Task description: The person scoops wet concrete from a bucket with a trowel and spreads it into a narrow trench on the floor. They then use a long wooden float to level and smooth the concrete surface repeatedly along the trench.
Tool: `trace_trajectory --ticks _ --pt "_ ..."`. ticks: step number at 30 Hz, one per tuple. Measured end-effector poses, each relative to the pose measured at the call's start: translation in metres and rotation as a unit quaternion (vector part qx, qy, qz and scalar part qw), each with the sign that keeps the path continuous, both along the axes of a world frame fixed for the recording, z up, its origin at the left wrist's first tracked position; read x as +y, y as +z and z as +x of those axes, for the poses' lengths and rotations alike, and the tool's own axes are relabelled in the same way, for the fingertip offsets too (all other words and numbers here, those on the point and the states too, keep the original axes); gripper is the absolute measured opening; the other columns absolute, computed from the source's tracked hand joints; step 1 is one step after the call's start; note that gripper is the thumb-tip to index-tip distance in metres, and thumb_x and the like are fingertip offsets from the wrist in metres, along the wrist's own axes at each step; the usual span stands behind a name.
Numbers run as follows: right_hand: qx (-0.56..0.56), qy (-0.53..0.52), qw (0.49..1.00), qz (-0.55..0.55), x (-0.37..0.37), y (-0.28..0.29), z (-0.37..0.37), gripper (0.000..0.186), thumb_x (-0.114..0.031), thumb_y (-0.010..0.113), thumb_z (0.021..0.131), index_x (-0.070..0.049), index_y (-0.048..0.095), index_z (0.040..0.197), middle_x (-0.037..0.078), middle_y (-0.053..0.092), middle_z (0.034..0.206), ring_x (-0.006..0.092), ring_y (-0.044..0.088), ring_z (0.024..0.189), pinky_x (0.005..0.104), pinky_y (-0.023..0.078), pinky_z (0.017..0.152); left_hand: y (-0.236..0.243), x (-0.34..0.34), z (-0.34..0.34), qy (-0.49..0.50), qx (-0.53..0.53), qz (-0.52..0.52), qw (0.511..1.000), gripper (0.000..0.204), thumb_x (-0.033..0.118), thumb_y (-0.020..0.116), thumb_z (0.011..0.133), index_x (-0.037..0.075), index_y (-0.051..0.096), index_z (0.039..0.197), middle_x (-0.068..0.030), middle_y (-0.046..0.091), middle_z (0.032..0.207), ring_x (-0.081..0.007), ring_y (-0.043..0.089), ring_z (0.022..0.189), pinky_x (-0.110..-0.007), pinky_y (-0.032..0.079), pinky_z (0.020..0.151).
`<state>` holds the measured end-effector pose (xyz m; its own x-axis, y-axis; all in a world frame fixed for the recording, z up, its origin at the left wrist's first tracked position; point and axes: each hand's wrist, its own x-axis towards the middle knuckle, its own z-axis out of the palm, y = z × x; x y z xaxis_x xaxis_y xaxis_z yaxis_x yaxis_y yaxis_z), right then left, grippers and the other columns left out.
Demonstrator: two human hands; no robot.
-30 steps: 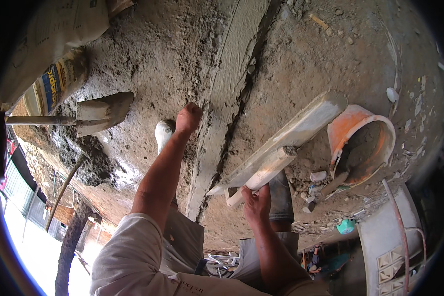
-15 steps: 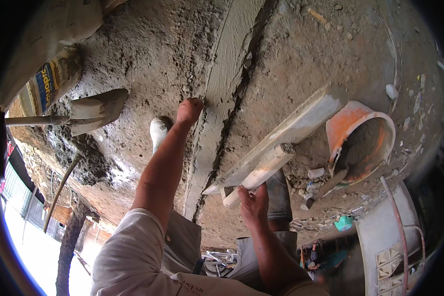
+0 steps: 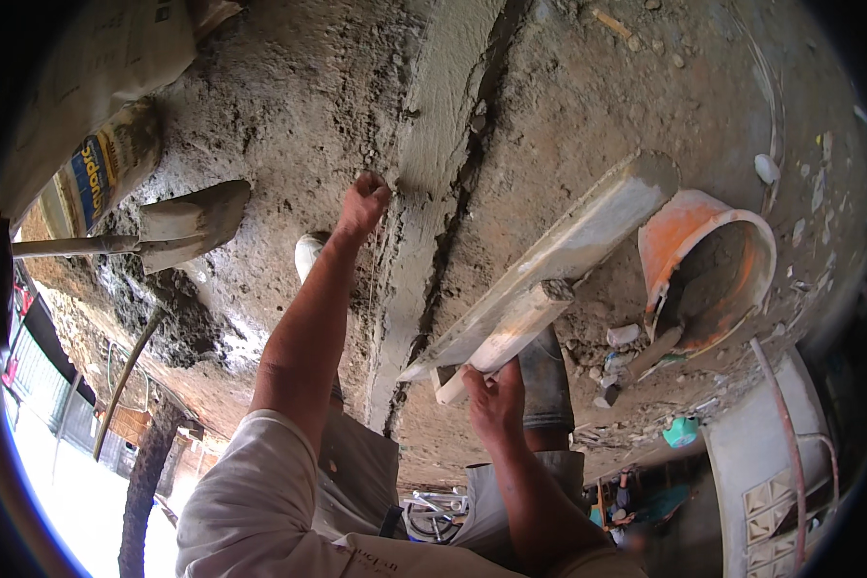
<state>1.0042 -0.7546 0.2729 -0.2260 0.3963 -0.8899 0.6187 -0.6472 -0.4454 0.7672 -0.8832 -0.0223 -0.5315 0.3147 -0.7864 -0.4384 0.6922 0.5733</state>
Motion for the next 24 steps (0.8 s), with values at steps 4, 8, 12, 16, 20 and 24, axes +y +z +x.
trace_trajectory --ticks 4,8,12,16,20,24 --pt "-0.012 -0.005 1.0 -0.015 0.0 0.001 0.003 0.047 -0.005 0.063 0.087 0.001 0.043 0.129 0.012 0.057 0.116 0.0176 0.057 0.103 0.031 0.048 0.087 0.003 0.05 -0.037 0.048 0.043 0.039 0.997 0.03 0.017 0.062 0.082 0.004 0.058 0.108 -0.0075 0.064 0.076 -0.0168 0.059 0.073 -0.032 0.048 0.068" --pt "-0.002 -0.008 1.0 -0.018 -0.001 -0.001 0.006 0.047 -0.005 0.064 0.087 0.002 0.043 0.129 0.011 0.057 0.115 0.0175 0.057 0.102 0.0311 0.048 0.088 0.023 0.092 -0.072 0.009 0.039 0.047 0.998 0.042 0.01 0.055 0.087 0.006 0.051 0.129 -0.0092 0.066 0.082 -0.014 0.06 0.067 -0.03 0.051 0.061" --pt "0.01 -0.016 1.0 -0.019 0.001 0.0 0.005 0.048 -0.004 0.064 0.087 0.003 0.042 0.129 0.011 0.057 0.114 0.0176 0.057 0.102 0.0318 0.047 0.09 0.035 0.101 -0.098 -0.014 -0.088 0.068 0.994 0.047 0.008 0.051 0.091 0.01 0.049 0.138 -0.0118 0.068 0.089 -0.0157 0.064 0.067 -0.032 0.055 0.061" --pt "0.001 -0.015 1.0 -0.024 0.005 0.003 0.003 0.048 -0.004 0.064 0.087 0.002 0.042 0.13 0.011 0.056 0.117 0.0173 0.055 0.106 0.0325 0.045 0.093 0.041 0.102 -0.105 -0.048 -0.13 0.077 0.987 0.04 0.01 0.052 0.093 0.009 0.054 0.133 -0.0118 0.068 0.094 -0.0161 0.066 0.068 -0.031 0.056 0.062" --pt "0.003 -0.007 1.0 -0.029 0.005 0.004 0.003 0.048 -0.004 0.064 0.087 0.002 0.042 0.13 0.011 0.056 0.117 0.0174 0.055 0.106 0.0327 0.045 0.094 0.035 0.092 -0.106 -0.053 -0.105 0.08 0.99 0.028 0.015 0.054 0.096 0.006 0.058 0.122 -0.0118 0.068 0.095 -0.0174 0.068 0.071 -0.031 0.058 0.063" --pt "0.006 0.002 1.0 -0.015 0.005 0.003 0.002 0.048 -0.005 0.064 0.087 0.003 0.041 0.129 0.013 0.057 0.114 0.0183 0.057 0.102 0.0328 0.047 0.09 0.03 0.089 -0.103 0.0 -0.107 0.081 0.991 0.02 0.017 0.053 0.098 0.004 0.059 0.113 -0.0112 0.067 0.094 -0.019 0.069 0.074 -0.032 0.059 0.063"
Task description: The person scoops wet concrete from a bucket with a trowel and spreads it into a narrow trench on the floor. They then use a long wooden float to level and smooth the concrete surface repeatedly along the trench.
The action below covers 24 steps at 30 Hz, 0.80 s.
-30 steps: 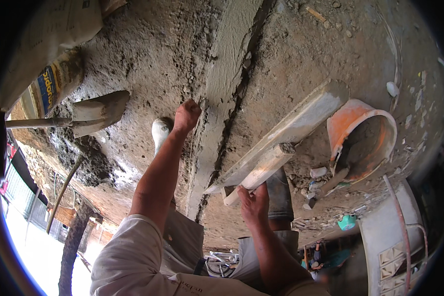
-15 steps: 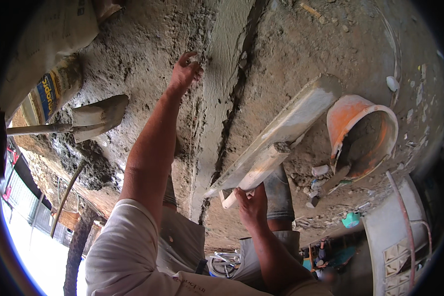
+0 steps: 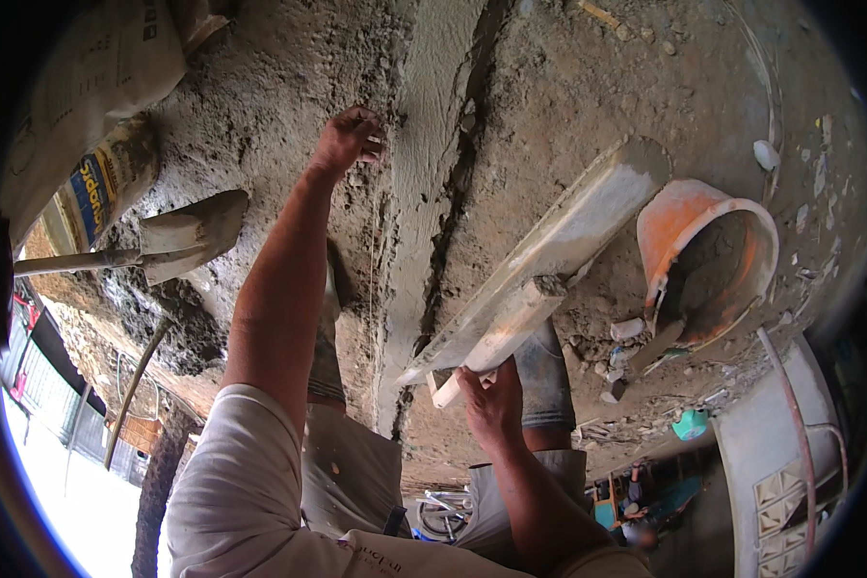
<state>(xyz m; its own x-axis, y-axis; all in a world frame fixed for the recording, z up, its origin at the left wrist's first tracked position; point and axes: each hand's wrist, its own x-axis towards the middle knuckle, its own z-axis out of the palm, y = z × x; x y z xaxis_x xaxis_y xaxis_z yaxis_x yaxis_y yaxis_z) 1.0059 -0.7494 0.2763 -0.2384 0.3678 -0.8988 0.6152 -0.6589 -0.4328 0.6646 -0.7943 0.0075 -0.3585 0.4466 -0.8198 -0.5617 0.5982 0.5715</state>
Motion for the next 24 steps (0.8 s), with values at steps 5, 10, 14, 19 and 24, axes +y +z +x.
trace_trajectory --ticks 5,10,14,19,24 --pt "-0.008 0.013 1.0 0.0 -0.001 -0.002 -0.001 0.047 -0.006 0.065 0.087 0.003 0.042 0.127 0.013 0.058 0.113 0.0187 0.058 0.101 0.0329 0.048 0.089 -0.009 -0.013 0.019 0.046 0.027 -0.036 0.998 0.015 0.013 0.05 0.098 0.003 0.057 0.106 -0.0098 0.065 0.089 -0.0209 0.07 0.074 -0.033 0.058 0.061" --pt "-0.011 0.01 1.0 -0.007 -0.002 -0.002 -0.004 0.046 -0.006 0.064 0.087 0.003 0.042 0.127 0.013 0.058 0.113 0.0189 0.059 0.1 0.033 0.049 0.087 -0.017 -0.063 0.059 0.106 0.036 -0.051 0.992 0.012 0.009 0.048 0.098 0.002 0.056 0.102 -0.009 0.064 0.085 -0.0203 0.067 0.07 -0.031 0.055 0.057" --pt "-0.013 0.014 1.0 -0.003 -0.002 -0.003 -0.005 0.046 -0.006 0.064 0.086 0.003 0.042 0.127 0.013 0.058 0.113 0.0188 0.059 0.1 0.0325 0.049 0.086 -0.014 -0.117 0.091 0.13 0.079 -0.09 0.984 0.011 0.007 0.05 0.097 0.002 0.06 0.1 -0.0085 0.063 0.084 -0.0199 0.065 0.071 -0.031 0.055 0.056" --pt "-0.001 0.009 1.0 -0.009 -0.004 0.0 -0.013 0.044 -0.005 0.063 0.087 0.003 0.043 0.126 0.013 0.058 0.113 0.018 0.058 0.101 0.0321 0.049 0.087 -0.007 -0.224 0.1 0.005 0.221 -0.281 0.934 0.017 0.018 0.057 0.092 0.005 0.066 0.098 -0.0149 0.068 0.088 -0.0302 0.067 0.08 -0.041 0.054 0.07" --pt "-0.019 0.01 1.0 0.008 -0.002 -0.002 -0.008 0.042 -0.004 0.063 0.086 0.003 0.045 0.124 0.012 0.059 0.112 0.0173 0.058 0.1 0.0317 0.048 0.087 0.028 -0.236 0.088 -0.076 0.372 -0.398 0.835 0.024 0.028 0.06 0.088 0.007 0.071 0.092 -0.0183 0.069 0.091 -0.0381 0.066 0.084 -0.044 0.052 0.075"
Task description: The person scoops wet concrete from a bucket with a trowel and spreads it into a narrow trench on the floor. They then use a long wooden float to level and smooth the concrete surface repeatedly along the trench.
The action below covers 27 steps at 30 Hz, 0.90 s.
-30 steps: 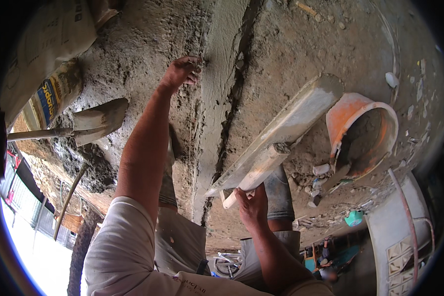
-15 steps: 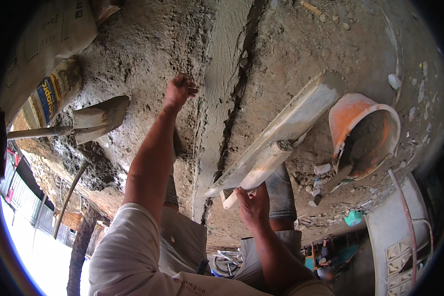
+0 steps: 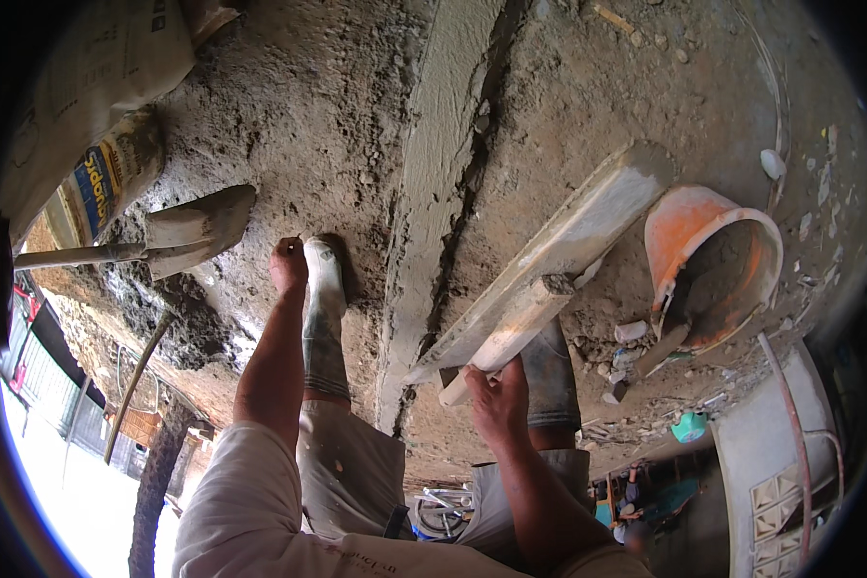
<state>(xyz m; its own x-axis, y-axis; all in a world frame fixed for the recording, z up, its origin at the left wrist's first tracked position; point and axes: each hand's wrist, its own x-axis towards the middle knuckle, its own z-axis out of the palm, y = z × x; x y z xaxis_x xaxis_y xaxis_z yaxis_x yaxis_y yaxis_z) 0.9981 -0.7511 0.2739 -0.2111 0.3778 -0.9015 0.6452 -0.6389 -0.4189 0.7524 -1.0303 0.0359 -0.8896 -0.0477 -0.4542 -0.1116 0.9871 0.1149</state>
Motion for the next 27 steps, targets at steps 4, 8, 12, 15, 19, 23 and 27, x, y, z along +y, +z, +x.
trace_trajectory --ticks 4,8,12,15,19,23,27 --pt "-0.006 -0.012 1.0 -0.007 -0.001 0.0 -0.001 0.042 -0.005 0.063 0.086 0.003 0.046 0.123 0.011 0.059 0.111 0.0169 0.058 0.099 0.0314 0.048 0.086 0.017 0.032 -0.026 0.008 -0.055 -0.029 0.998 0.029 0.034 0.06 0.088 0.01 0.073 0.098 -0.0191 0.069 0.094 -0.0369 0.066 0.089 -0.045 0.051 0.079" --pt "-0.002 0.006 1.0 0.001 -0.004 -0.003 0.002 0.042 -0.007 0.064 0.086 0.002 0.047 0.122 0.011 0.059 0.111 0.0169 0.058 0.099 0.0312 0.048 0.086 0.003 0.076 -0.016 0.028 0.106 0.146 0.983 0.046 0.013 0.061 0.087 0.016 0.057 0.133 -0.0204 0.062 0.124 -0.037 0.063 0.105 -0.043 0.048 0.093" --pt "0.003 0.011 1.0 0.011 -0.005 -0.003 -0.001 0.043 -0.009 0.065 0.085 0.002 0.047 0.123 0.011 0.06 0.109 0.0169 0.058 0.099 0.0311 0.048 0.085 -0.018 0.102 0.016 -0.089 -0.096 0.101 0.986 0.035 0.015 0.06 0.085 0.012 0.066 0.119 -0.0176 0.064 0.118 -0.0359 0.059 0.111 -0.042 0.046 0.099" --pt "-0.002 0.019 1.0 0.008 -0.008 -0.005 0.004 0.044 -0.008 0.064 0.085 0.003 0.046 0.123 0.011 0.059 0.111 0.0173 0.058 0.099 0.0315 0.048 0.086 -0.038 0.117 0.048 -0.033 -0.223 0.117 0.967 0.03 0.028 0.059 0.087 0.012 0.071 0.109 -0.0189 0.068 0.11 -0.0361 0.064 0.105 -0.042 0.05 0.093" --pt "-0.005 0.013 1.0 0.0 -0.007 -0.006 0.005 0.044 -0.006 0.064 0.085 0.003 0.045 0.124 0.011 0.058 0.112 0.0174 0.057 0.099 0.0321 0.049 0.086 -0.054 0.125 0.066 0.005 -0.261 0.143 0.955 0.03 0.03 0.061 0.087 0.013 0.071 0.109 -0.0192 0.068 0.109 -0.0357 0.064 0.105 -0.041 0.05 0.092" --pt "0.0 0.013 1.0 -0.005 -0.008 -0.005 0.008 0.044 -0.005 0.064 0.085 0.003 0.045 0.124 0.011 0.057 0.112 0.0171 0.057 0.1 0.0316 0.049 0.085 -0.055 0.129 0.066 -0.026 -0.25 0.143 0.957 0.029 0.029 0.062 0.087 0.009 0.071 0.105 -0.0172 0.07 0.102 -0.0355 0.066 0.1 -0.04 0.051 0.088" --pt "0.008 0.012 1.0 -0.006 -0.011 -0.005 0.008 0.045 -0.005 0.064 0.085 0.003 0.044 0.125 0.011 0.057 0.112 0.0168 0.057 0.1 0.031 0.049 0.084 -0.04 0.124 0.061 -0.061 -0.228 0.13 0.963 0.027 0.028 0.061 0.087 0.007 0.071 0.1 -0.0176 0.07 0.097 -0.0361 0.066 0.096 -0.042 0.051 0.086"
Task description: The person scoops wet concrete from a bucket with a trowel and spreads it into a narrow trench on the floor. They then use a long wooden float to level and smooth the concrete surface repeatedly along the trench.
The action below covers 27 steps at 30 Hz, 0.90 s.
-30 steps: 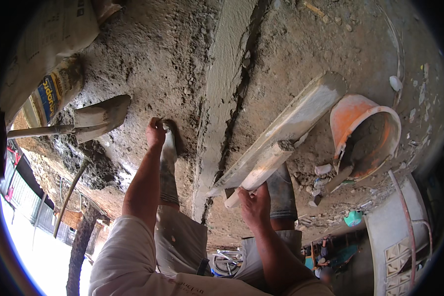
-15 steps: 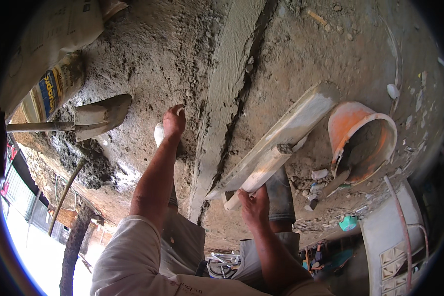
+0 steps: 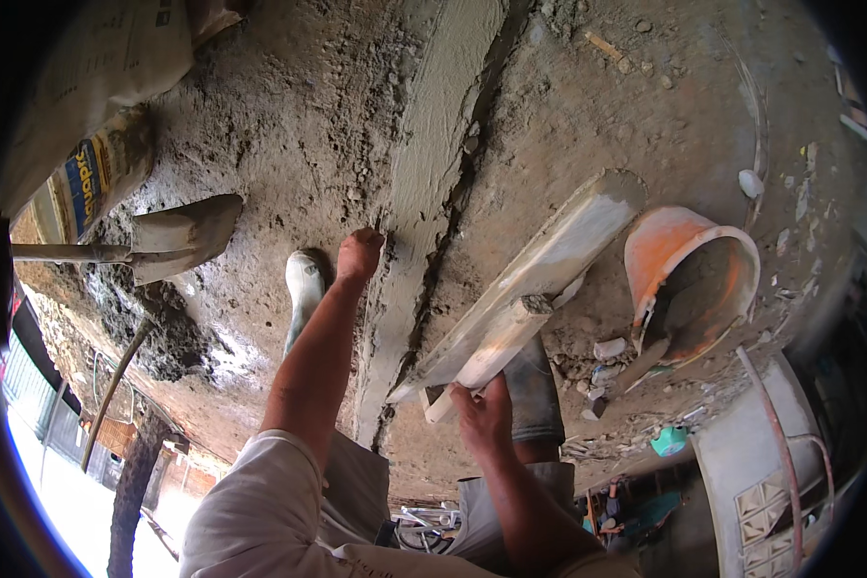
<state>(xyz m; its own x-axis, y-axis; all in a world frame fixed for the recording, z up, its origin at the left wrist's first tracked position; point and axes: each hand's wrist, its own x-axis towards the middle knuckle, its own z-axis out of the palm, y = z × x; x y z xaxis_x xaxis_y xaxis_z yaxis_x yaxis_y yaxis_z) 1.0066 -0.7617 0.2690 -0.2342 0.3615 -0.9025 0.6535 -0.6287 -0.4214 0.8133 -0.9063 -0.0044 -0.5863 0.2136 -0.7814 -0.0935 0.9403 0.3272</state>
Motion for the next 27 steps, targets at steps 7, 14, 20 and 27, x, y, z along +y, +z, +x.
trace_trajectory --ticks 7,14,20,27 --pt "0.015 0.015 1.0 0.022 0.001 0.001 0.003 0.046 -0.005 0.063 0.087 0.002 0.043 0.128 0.01 0.058 0.112 0.0158 0.058 0.099 0.0303 0.049 0.083 0.062 -0.01 0.013 0.008 0.152 0.064 0.986 0.029 0.025 0.06 0.091 0.005 0.065 0.112 -0.0184 0.065 0.108 -0.0364 0.066 0.091 -0.042 0.052 0.081" --pt "-0.008 0.061 0.997 0.036 -0.004 0.001 -0.006 0.048 -0.007 0.064 0.088 0.001 0.043 0.131 0.011 0.06 0.11 0.0165 0.059 0.096 0.0309 0.049 0.083 0.131 -0.035 0.032 0.108 0.041 0.057 0.992 0.032 0.022 0.062 0.093 0.004 0.06 0.119 -0.0162 0.066 0.104 -0.0264 0.067 0.088 -0.036 0.053 0.078" --pt "-0.05 0.105 0.979 0.169 -0.011 -0.029 -0.01 0.045 -0.014 0.065 0.088 0.003 0.047 0.125 0.02 0.063 0.107 0.0296 0.064 0.093 0.0386 0.05 0.08 0.211 -0.014 0.057 0.231 -0.127 0.11 0.958 0.033 0.018 0.061 0.095 0.001 0.058 0.123 -0.0156 0.067 0.101 -0.0212 0.066 0.095 -0.033 0.051 0.083" --pt "-0.095 0.199 0.909 0.353 0.024 -0.149 -0.096 0.054 -0.025 0.06 0.089 0.008 0.042 0.128 0.034 0.059 0.114 0.0483 0.059 0.105 0.0468 0.049 0.086 0.23 -0.023 0.086 0.116 -0.181 0.142 0.966 0.033 0.02 0.064 0.092 0.003 0.06 0.12 -0.0154 0.067 0.102 -0.0246 0.067 0.091 -0.035 0.053 0.082"
